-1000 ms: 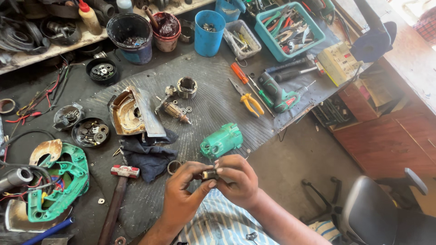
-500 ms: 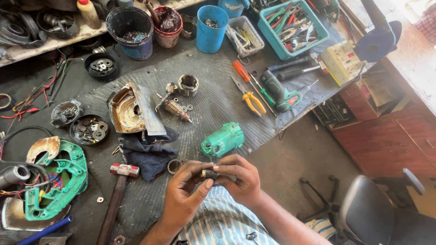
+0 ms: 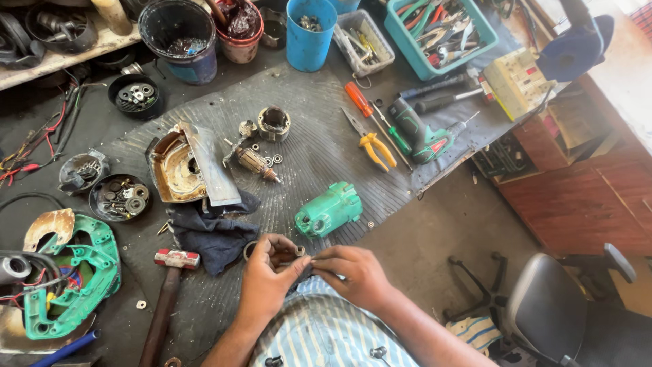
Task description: The person reassembles a green angle grinder at a workbench. They fit the armature into the housing, tap components into place with a mallet, press a bearing and carbon-brush holder by hand, and align the housing halves while handling small screws and parts from the bench.
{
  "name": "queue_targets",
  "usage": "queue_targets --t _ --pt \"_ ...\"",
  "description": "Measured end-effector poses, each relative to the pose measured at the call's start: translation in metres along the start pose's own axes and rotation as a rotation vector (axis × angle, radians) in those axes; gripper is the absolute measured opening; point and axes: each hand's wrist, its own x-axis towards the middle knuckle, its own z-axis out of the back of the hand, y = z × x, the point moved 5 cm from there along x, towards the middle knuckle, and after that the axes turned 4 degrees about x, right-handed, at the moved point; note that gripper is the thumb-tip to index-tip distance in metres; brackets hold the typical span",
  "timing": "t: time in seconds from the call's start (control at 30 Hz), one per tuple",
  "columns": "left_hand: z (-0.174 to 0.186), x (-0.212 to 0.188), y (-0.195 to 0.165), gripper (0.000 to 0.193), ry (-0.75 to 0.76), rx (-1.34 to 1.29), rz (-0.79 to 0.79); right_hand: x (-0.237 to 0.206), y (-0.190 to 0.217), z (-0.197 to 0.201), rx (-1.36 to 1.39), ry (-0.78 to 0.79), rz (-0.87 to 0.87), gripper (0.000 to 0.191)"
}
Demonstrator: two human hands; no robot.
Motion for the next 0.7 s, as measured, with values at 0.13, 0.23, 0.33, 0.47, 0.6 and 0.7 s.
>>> queue_targets --t 0.13,0.23,0.33,0.47,0.6,0.7 --pt "0.001 0.012 -0.005 0.028 -0.038 0.142 -0.027 0.012 -0.014 0.027 -0.227 -0.153 0.026 0.026" --pt "-0.006 0.02 -0.024 0.031 -0.055 0.148 -0.191 0.031 -0.027 0.046 -0.339 -0.096 0.015 0.043" --pt "-0.017 0.026 -0.039 0.034 -0.048 0.167 -0.254 0.048 -0.04 0.055 -0.387 0.064 -0.009 0.054" --pt "-0.024 0.031 -0.053 0.038 -0.076 0.293 -0.316 0.062 -0.047 0.051 -0.368 0.136 0.052 0.052" --pt "-0.026 0.033 -0.059 0.033 -0.136 0.532 -0.338 0.067 -0.057 0.043 -0.283 0.142 0.035 0.053" --pt "-0.034 0.029 -0.075 0.032 -0.152 0.622 -0.591 0.069 -0.067 0.045 -0.26 0.149 0.014 0.049"
